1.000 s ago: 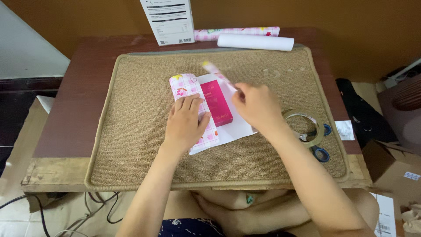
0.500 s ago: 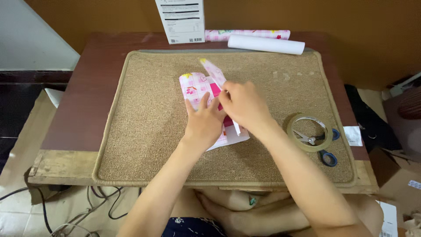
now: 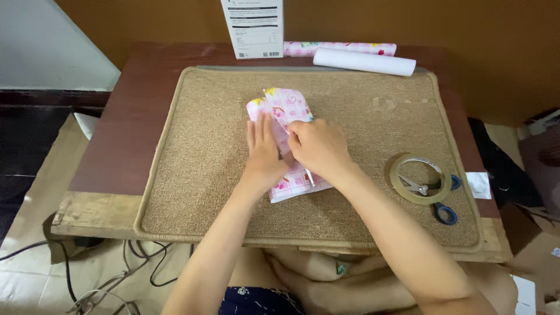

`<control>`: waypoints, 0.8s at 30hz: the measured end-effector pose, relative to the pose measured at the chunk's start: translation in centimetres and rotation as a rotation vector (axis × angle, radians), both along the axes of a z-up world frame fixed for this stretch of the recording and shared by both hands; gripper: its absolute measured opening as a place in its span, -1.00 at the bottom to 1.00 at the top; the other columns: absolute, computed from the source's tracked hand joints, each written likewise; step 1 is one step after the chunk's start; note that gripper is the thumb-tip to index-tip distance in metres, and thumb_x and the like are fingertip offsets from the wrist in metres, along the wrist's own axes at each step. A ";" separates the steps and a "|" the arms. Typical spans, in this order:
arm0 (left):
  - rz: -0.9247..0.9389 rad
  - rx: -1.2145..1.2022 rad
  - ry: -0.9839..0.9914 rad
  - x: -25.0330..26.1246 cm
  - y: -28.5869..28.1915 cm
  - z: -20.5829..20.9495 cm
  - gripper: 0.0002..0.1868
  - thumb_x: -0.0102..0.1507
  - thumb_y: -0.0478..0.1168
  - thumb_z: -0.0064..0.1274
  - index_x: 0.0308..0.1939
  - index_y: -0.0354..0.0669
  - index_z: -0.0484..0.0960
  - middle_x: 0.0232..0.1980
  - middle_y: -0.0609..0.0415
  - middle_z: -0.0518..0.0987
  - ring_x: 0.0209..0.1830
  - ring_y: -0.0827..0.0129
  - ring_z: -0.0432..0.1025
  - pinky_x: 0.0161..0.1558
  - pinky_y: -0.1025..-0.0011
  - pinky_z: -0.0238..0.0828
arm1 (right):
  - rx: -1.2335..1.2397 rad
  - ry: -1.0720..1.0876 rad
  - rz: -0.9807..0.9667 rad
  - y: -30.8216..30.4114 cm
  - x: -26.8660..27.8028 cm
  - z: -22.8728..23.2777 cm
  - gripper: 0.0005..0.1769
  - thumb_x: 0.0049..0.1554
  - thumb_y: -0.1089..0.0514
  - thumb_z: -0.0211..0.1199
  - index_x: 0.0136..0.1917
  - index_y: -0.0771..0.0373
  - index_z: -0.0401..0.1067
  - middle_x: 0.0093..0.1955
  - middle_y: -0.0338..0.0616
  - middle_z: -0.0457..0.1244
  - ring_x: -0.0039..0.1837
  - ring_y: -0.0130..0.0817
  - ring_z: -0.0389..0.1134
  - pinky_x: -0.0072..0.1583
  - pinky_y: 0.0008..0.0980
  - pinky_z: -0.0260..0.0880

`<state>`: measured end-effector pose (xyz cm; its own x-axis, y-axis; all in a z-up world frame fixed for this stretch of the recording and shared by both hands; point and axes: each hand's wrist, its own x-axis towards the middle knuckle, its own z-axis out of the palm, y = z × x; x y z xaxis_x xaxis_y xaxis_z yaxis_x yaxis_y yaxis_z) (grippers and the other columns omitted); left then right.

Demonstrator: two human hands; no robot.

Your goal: The person wraps a small rectangular box with patterned wrapping paper. They fold the paper around the box, secure it with clear tape, trim excess paper with scissors, and fold the ends to complete the wrapping.

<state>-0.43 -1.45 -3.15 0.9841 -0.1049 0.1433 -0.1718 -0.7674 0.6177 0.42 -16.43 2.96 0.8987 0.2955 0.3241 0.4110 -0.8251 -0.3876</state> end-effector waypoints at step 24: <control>-0.146 -0.223 -0.032 1.3 2.1 -3.4 -0.19 0.34 -0.25 0.02 0.60 -0.16 -0.05 0.71 -0.16 -0.37 0.67 -0.17 -0.62 0.57 -0.02 -0.52 | -0.051 -0.029 0.434 -4.5 2.4 -5.1 -0.36 0.35 -0.11 0.04 0.60 0.16 0.14 0.68 -0.10 -0.05 0.67 -0.02 -0.11 0.54 0.02 -0.11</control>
<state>0.91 0.67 -6.55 0.9554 -0.2077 0.2099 -0.2930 -0.5788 0.7610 2.86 -20.96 -2.10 0.6782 0.6603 0.3226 0.7343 -0.5909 -0.3342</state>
